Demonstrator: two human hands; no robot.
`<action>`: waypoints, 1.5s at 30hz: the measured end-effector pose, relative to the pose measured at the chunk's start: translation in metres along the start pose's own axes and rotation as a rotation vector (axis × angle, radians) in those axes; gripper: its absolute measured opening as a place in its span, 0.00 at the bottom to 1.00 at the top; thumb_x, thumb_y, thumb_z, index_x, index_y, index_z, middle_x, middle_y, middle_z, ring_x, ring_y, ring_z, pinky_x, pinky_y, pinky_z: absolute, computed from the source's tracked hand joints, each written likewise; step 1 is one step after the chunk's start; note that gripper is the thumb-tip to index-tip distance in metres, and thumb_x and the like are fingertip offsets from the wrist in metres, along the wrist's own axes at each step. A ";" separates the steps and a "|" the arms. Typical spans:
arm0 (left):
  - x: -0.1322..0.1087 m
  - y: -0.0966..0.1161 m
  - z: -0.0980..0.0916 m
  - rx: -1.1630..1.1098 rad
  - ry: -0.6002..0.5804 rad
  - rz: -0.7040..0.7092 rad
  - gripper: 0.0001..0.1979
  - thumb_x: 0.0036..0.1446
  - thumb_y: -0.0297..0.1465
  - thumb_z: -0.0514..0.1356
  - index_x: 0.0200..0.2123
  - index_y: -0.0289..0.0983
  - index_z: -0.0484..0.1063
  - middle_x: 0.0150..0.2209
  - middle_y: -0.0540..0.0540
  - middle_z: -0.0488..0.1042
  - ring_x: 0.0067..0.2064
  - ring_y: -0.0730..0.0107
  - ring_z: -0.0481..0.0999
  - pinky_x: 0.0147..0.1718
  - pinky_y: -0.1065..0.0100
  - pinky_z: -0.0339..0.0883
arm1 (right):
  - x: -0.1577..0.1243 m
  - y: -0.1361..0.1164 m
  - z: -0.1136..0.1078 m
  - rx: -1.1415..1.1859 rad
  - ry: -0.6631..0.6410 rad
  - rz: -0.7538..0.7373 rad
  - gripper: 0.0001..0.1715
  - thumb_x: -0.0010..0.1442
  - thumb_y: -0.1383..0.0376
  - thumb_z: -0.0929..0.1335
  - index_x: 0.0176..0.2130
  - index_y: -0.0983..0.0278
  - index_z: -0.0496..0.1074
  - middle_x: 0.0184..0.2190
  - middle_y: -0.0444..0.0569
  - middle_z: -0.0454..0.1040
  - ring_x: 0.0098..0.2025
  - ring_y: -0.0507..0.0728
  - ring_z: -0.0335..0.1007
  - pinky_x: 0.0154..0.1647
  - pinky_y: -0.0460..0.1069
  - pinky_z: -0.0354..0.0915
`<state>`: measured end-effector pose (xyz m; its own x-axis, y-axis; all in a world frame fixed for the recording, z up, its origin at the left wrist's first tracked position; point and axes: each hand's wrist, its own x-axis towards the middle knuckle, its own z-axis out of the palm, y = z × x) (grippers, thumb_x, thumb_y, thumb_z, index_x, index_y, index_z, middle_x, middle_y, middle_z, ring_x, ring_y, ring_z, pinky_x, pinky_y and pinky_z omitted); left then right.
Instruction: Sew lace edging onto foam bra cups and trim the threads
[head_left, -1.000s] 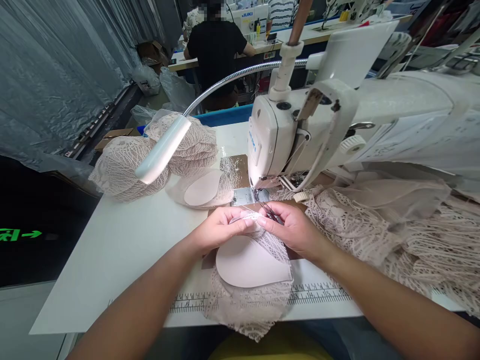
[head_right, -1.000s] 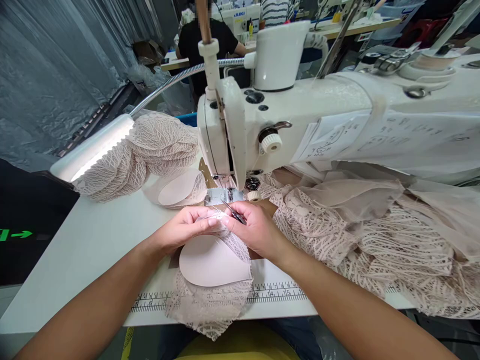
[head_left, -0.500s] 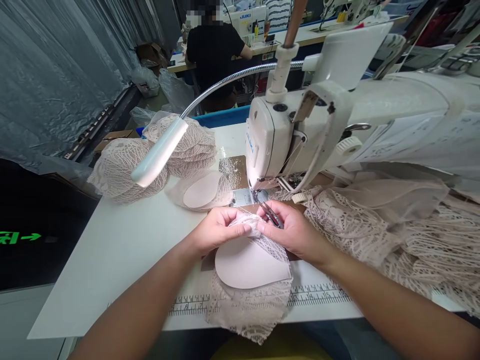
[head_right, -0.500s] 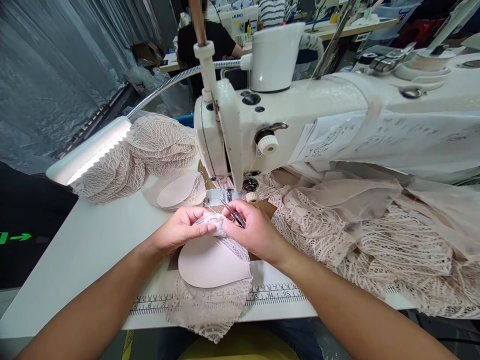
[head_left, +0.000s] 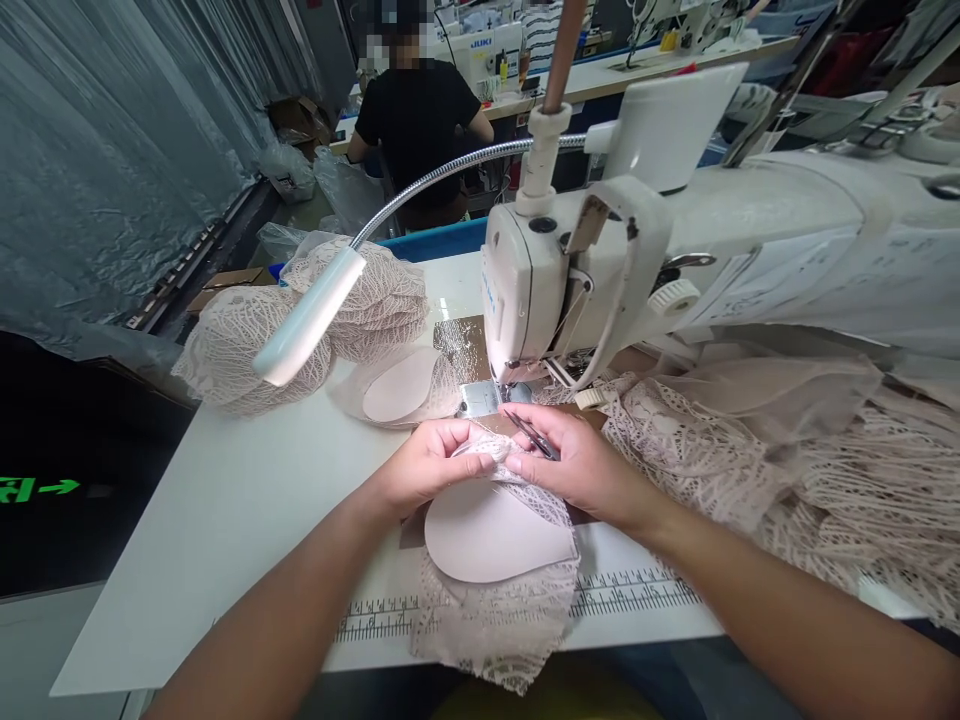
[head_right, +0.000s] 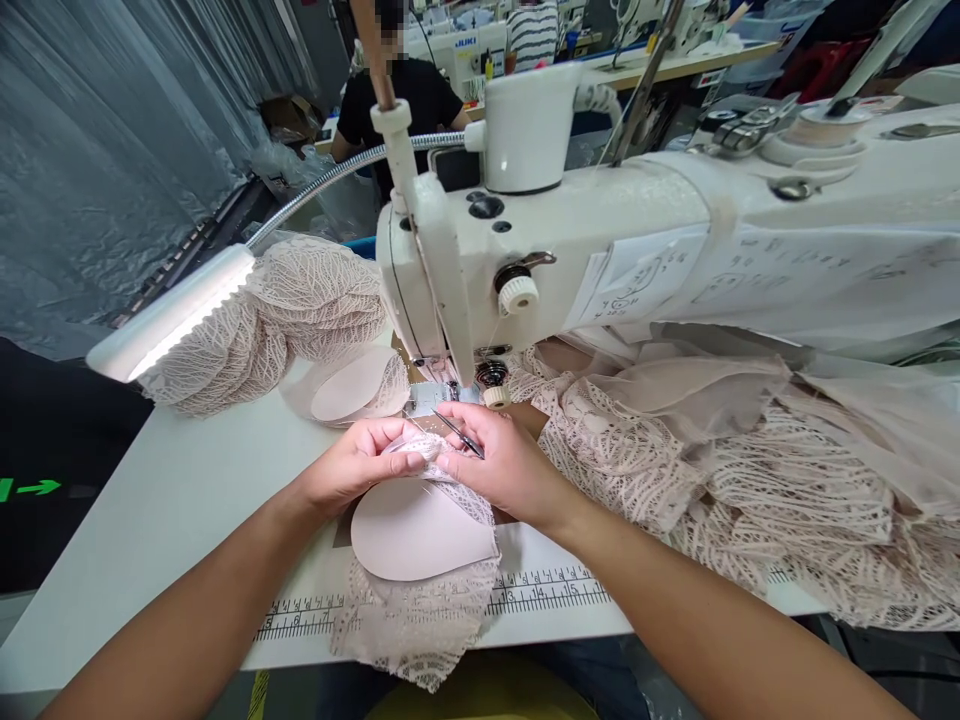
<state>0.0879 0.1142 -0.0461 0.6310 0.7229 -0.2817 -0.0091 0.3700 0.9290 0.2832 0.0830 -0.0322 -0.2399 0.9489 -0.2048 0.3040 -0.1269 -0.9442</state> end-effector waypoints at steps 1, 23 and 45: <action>0.000 0.000 0.000 -0.001 0.003 -0.005 0.10 0.50 0.32 0.65 0.31 0.31 0.72 0.31 0.47 0.73 0.32 0.74 0.70 0.33 0.73 0.62 | 0.000 0.001 0.000 0.004 -0.010 0.006 0.35 0.52 0.64 0.68 0.58 0.66 0.59 0.42 0.51 0.71 0.49 0.58 0.67 0.53 0.55 0.61; 0.000 -0.004 0.002 -0.034 0.060 0.019 0.11 0.50 0.33 0.65 0.32 0.32 0.71 0.32 0.46 0.73 0.33 0.72 0.72 0.35 0.70 0.64 | 0.001 0.003 0.002 -0.017 -0.020 -0.052 0.35 0.51 0.67 0.67 0.59 0.64 0.60 0.44 0.53 0.72 0.46 0.58 0.69 0.48 0.54 0.67; -0.003 -0.002 0.001 -0.051 0.104 0.053 0.14 0.52 0.36 0.63 0.38 0.32 0.74 0.33 0.44 0.75 0.33 0.71 0.72 0.35 0.71 0.64 | 0.004 0.003 -0.004 -0.053 -0.052 -0.158 0.14 0.57 0.58 0.64 0.31 0.67 0.71 0.28 0.46 0.71 0.32 0.54 0.66 0.33 0.47 0.61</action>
<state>0.0867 0.1108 -0.0472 0.5448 0.7979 -0.2582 -0.0818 0.3570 0.9305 0.2869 0.0872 -0.0342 -0.3357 0.9394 -0.0694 0.3064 0.0392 -0.9511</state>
